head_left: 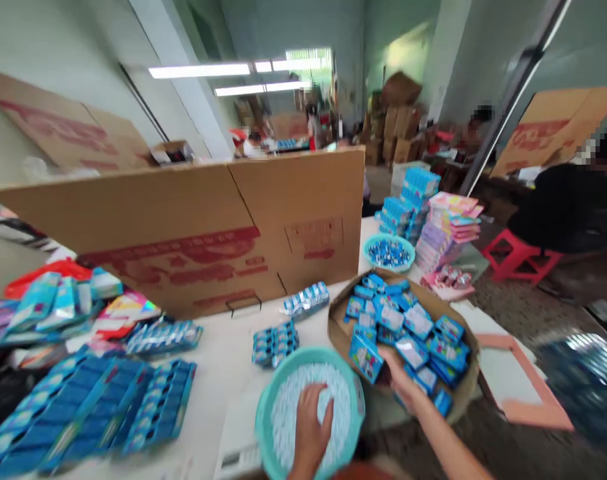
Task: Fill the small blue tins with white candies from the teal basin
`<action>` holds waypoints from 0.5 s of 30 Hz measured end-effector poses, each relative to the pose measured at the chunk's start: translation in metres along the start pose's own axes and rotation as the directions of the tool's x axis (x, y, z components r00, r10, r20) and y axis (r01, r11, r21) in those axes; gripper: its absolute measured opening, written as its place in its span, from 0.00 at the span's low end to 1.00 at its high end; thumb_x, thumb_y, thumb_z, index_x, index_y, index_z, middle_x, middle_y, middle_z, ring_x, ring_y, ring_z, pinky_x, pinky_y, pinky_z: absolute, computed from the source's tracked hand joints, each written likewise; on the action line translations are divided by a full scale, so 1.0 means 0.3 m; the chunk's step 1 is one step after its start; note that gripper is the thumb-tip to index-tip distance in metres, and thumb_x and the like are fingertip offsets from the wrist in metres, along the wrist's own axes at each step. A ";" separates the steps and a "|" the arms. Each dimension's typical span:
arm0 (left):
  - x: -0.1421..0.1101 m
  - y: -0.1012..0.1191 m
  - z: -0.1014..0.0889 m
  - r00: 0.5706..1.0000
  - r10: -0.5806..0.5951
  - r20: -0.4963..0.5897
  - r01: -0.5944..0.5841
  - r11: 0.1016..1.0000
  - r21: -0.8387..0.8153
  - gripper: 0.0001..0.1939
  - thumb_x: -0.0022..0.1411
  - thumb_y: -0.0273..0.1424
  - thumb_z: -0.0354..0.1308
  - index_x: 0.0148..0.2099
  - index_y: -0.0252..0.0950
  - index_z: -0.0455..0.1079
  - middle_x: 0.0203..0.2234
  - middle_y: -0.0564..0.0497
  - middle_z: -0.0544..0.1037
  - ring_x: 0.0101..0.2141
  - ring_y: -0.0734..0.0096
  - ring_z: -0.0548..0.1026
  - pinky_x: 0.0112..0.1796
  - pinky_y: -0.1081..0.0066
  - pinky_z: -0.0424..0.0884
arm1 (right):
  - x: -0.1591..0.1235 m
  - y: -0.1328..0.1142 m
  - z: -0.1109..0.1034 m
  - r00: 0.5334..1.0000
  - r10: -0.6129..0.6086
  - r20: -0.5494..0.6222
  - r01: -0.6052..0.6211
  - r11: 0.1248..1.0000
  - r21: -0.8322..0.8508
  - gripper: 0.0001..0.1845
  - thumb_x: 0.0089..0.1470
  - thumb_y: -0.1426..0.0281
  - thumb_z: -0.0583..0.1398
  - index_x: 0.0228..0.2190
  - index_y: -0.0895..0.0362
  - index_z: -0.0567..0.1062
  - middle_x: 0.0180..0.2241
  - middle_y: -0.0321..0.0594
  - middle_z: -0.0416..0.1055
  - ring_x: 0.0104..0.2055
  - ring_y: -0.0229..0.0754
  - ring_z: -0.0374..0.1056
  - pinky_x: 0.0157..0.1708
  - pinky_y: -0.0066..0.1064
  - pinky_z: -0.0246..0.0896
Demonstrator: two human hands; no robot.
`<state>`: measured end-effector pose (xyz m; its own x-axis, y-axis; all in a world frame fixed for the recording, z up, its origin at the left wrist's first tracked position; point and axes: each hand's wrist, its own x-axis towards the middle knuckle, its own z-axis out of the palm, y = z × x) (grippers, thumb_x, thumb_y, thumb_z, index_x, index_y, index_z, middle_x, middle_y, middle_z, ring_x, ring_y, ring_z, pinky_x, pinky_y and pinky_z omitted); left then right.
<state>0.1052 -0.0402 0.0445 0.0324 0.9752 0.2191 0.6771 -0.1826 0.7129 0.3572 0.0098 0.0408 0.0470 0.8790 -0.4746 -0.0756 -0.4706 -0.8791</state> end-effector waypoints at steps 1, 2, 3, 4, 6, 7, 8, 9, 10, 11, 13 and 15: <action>-0.007 0.034 -0.013 0.999 0.040 0.035 -0.041 0.999 0.016 0.16 0.59 0.35 0.53 0.49 0.42 0.68 0.45 0.42 0.74 0.50 0.54 0.69 0.52 0.49 0.64 | -0.017 -0.025 0.021 0.987 0.089 0.135 -0.093 0.995 0.020 0.32 0.49 0.43 0.48 0.38 0.54 0.76 0.32 0.42 0.75 0.39 0.47 0.70 0.36 0.38 0.66; -0.003 0.062 -0.025 0.995 0.076 0.059 -0.078 0.996 0.037 0.19 0.59 0.36 0.54 0.53 0.39 0.65 0.49 0.41 0.71 0.53 0.54 0.67 0.53 0.49 0.62 | -0.026 -0.046 0.044 0.957 0.160 0.240 -0.164 0.987 -0.006 0.33 0.50 0.44 0.48 0.39 0.55 0.76 0.32 0.41 0.75 0.36 0.46 0.70 0.34 0.36 0.65; 0.010 0.083 -0.035 0.992 0.103 0.078 -0.108 0.992 0.062 0.25 0.58 0.38 0.56 0.56 0.38 0.61 0.53 0.39 0.67 0.56 0.53 0.63 0.55 0.49 0.59 | -0.030 -0.062 0.068 0.925 0.197 0.325 -0.188 0.980 -0.061 0.32 0.50 0.44 0.50 0.39 0.56 0.76 0.31 0.40 0.75 0.34 0.44 0.69 0.32 0.34 0.65; 0.026 0.096 -0.043 0.984 0.129 0.122 -0.140 0.986 0.088 0.31 0.56 0.40 0.58 0.60 0.38 0.57 0.56 0.39 0.63 0.58 0.51 0.59 0.56 0.49 0.57 | -0.030 -0.073 0.094 0.900 0.207 0.384 -0.171 0.977 -0.124 0.30 0.50 0.46 0.52 0.37 0.56 0.76 0.30 0.39 0.75 0.32 0.42 0.68 0.30 0.32 0.64; 0.053 0.100 -0.056 0.951 0.181 0.252 -0.213 0.972 0.104 0.39 0.52 0.43 0.61 0.62 0.37 0.52 0.58 0.38 0.61 0.60 0.49 0.56 0.57 0.49 0.53 | -0.028 -0.082 0.147 0.855 0.189 0.483 -0.090 0.971 -0.220 0.26 0.48 0.48 0.57 0.34 0.57 0.77 0.30 0.37 0.74 0.31 0.40 0.66 0.26 0.28 0.61; 0.060 0.093 -0.061 0.933 0.191 0.305 -0.231 0.968 0.102 0.39 0.52 0.44 0.61 0.62 0.37 0.52 0.57 0.39 0.62 0.59 0.49 0.57 0.57 0.49 0.52 | -0.028 -0.081 0.174 0.841 0.175 0.512 -0.049 0.967 -0.251 0.25 0.48 0.48 0.57 0.32 0.57 0.78 0.29 0.36 0.73 0.29 0.39 0.65 0.24 0.27 0.60; 0.064 0.080 -0.067 0.923 0.184 0.339 -0.230 0.968 0.098 0.39 0.51 0.44 0.62 0.61 0.37 0.54 0.55 0.39 0.65 0.57 0.49 0.60 0.57 0.49 0.53 | -0.027 -0.079 0.200 0.826 0.173 0.536 -0.018 0.959 -0.281 0.25 0.48 0.48 0.57 0.30 0.58 0.78 0.27 0.36 0.73 0.27 0.38 0.64 0.22 0.26 0.59; 0.065 0.062 -0.072 0.923 0.161 0.351 -0.206 0.974 0.096 0.37 0.51 0.44 0.62 0.59 0.37 0.56 0.53 0.39 0.67 0.55 0.50 0.63 0.56 0.49 0.54 | -0.025 -0.076 0.224 0.815 0.180 0.550 -0.003 0.952 -0.306 0.27 0.48 0.47 0.56 0.27 0.58 0.77 0.24 0.36 0.71 0.25 0.37 0.62 0.21 0.26 0.58; 0.064 0.042 -0.078 0.931 0.123 0.342 -0.164 0.982 0.094 0.36 0.51 0.45 0.62 0.58 0.36 0.58 0.51 0.39 0.69 0.52 0.51 0.65 0.54 0.50 0.56 | -0.023 -0.073 0.246 0.808 0.196 0.556 -0.004 0.945 -0.326 0.29 0.49 0.46 0.55 0.25 0.59 0.77 0.21 0.35 0.69 0.22 0.36 0.61 0.20 0.26 0.57; 0.062 0.019 -0.085 0.945 0.074 0.320 -0.108 0.990 0.089 0.35 0.50 0.45 0.62 0.56 0.35 0.59 0.49 0.40 0.70 0.51 0.52 0.67 0.53 0.52 0.59 | -0.018 -0.069 0.265 0.798 0.217 0.561 -0.021 0.942 -0.335 0.31 0.50 0.44 0.53 0.23 0.60 0.76 0.18 0.36 0.68 0.20 0.36 0.60 0.20 0.27 0.57; 0.057 -0.027 -0.102 0.960 -0.039 0.277 0.021 0.998 0.067 0.33 0.49 0.46 0.63 0.53 0.35 0.61 0.46 0.41 0.71 0.48 0.54 0.69 0.49 0.56 0.64 | -0.001 -0.059 0.293 0.777 0.263 0.571 -0.100 0.948 -0.301 0.36 0.53 0.42 0.47 0.26 0.61 0.76 0.18 0.37 0.68 0.20 0.36 0.61 0.22 0.27 0.59; 0.050 -0.067 -0.127 0.957 -0.167 0.236 0.159 0.986 0.050 0.30 0.48 0.46 0.63 0.50 0.36 0.62 0.44 0.43 0.72 0.45 0.57 0.71 0.46 0.60 0.67 | 0.028 -0.040 0.310 0.767 0.282 0.577 -0.171 0.956 -0.240 0.40 0.56 0.43 0.40 0.33 0.61 0.77 0.24 0.41 0.72 0.22 0.37 0.65 0.26 0.28 0.62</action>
<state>0.0642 -0.0266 0.0589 0.0914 0.9936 -0.0662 0.7093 -0.0183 0.7046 0.2658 0.0301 0.0515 -0.5596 0.5860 -0.5860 0.1585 -0.6184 -0.7697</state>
